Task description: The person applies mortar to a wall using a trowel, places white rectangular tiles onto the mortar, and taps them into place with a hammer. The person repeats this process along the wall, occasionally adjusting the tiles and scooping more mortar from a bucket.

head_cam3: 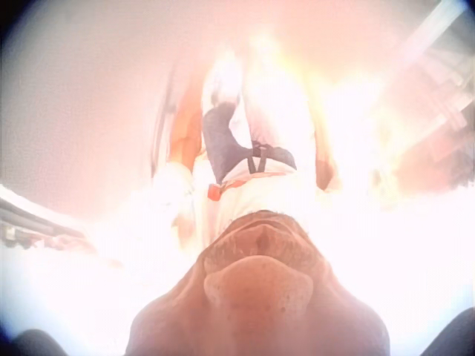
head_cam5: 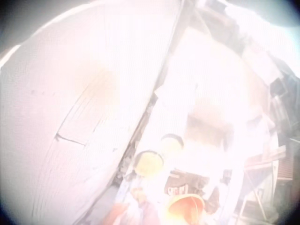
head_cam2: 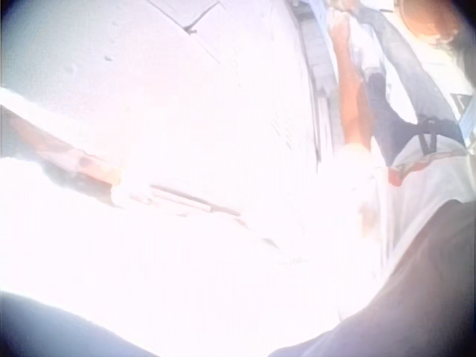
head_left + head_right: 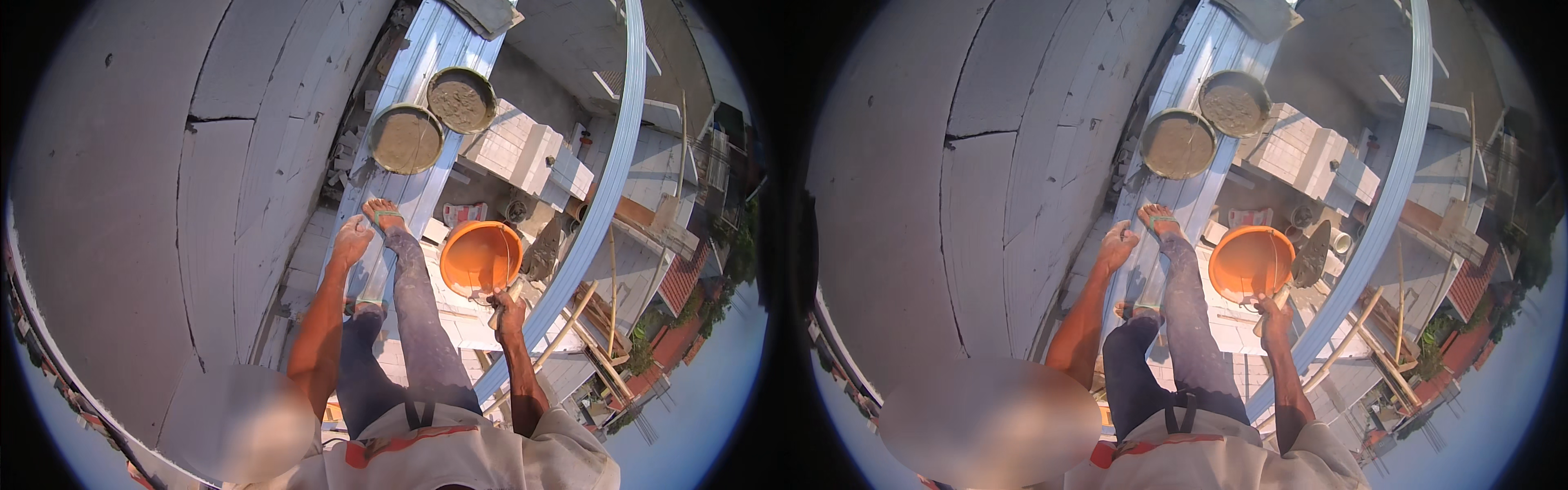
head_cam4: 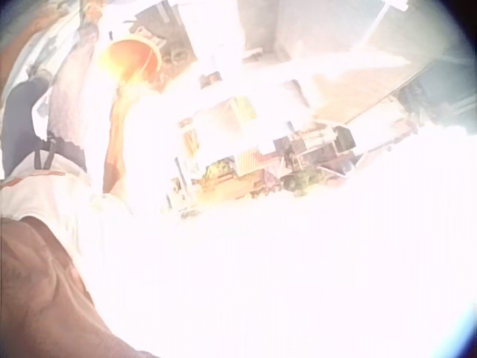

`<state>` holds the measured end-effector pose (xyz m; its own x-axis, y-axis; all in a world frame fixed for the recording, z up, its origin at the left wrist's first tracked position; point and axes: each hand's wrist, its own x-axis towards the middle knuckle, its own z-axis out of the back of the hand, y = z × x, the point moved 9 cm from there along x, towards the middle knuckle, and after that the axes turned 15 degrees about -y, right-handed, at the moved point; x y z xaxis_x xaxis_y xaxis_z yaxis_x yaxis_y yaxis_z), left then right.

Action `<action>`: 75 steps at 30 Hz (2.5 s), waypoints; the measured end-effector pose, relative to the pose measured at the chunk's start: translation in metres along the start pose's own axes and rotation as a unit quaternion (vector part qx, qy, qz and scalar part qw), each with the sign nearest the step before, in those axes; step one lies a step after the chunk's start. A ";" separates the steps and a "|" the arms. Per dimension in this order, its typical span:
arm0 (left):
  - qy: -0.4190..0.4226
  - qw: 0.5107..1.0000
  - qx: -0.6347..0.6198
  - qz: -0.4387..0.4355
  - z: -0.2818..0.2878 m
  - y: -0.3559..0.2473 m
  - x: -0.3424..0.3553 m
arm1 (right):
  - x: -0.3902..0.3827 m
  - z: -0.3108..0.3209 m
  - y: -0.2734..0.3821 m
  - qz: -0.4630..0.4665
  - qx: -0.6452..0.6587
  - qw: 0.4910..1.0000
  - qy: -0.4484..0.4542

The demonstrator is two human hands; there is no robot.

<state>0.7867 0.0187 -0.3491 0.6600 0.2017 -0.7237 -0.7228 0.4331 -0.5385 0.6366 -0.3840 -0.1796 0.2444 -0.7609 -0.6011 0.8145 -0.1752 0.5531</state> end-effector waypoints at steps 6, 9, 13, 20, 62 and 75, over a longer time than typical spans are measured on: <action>-0.028 0.992 -0.059 -0.105 -0.109 -0.118 0.131 | 0.024 0.044 -0.020 -0.104 -0.008 0.992 -0.068; -0.017 0.991 -0.107 -0.081 -0.152 -0.134 0.167 | 0.035 0.050 -0.016 -0.082 0.025 0.996 -0.030; 0.094 0.985 -0.139 -0.043 -0.174 -0.142 0.170 | 0.047 0.059 -0.021 -0.083 0.017 0.996 -0.042; 0.005 0.994 -0.111 0.004 -0.117 -0.094 0.131 | 0.057 0.014 0.014 -0.038 -0.051 0.998 0.029; -0.407 0.455 -0.710 0.351 0.053 0.363 -0.399 | -0.101 -0.244 0.020 0.247 -0.532 0.644 0.491; -0.507 0.263 -0.720 0.395 -0.008 0.479 -0.431 | -0.263 -0.273 -0.099 0.384 -0.588 0.374 0.606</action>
<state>0.1538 0.1327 -0.2983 -0.6248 0.1751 -0.7609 0.4366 -0.7297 -0.5263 0.6354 0.0041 -0.2336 0.1219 0.6617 -0.7398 -0.2463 0.7422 0.6233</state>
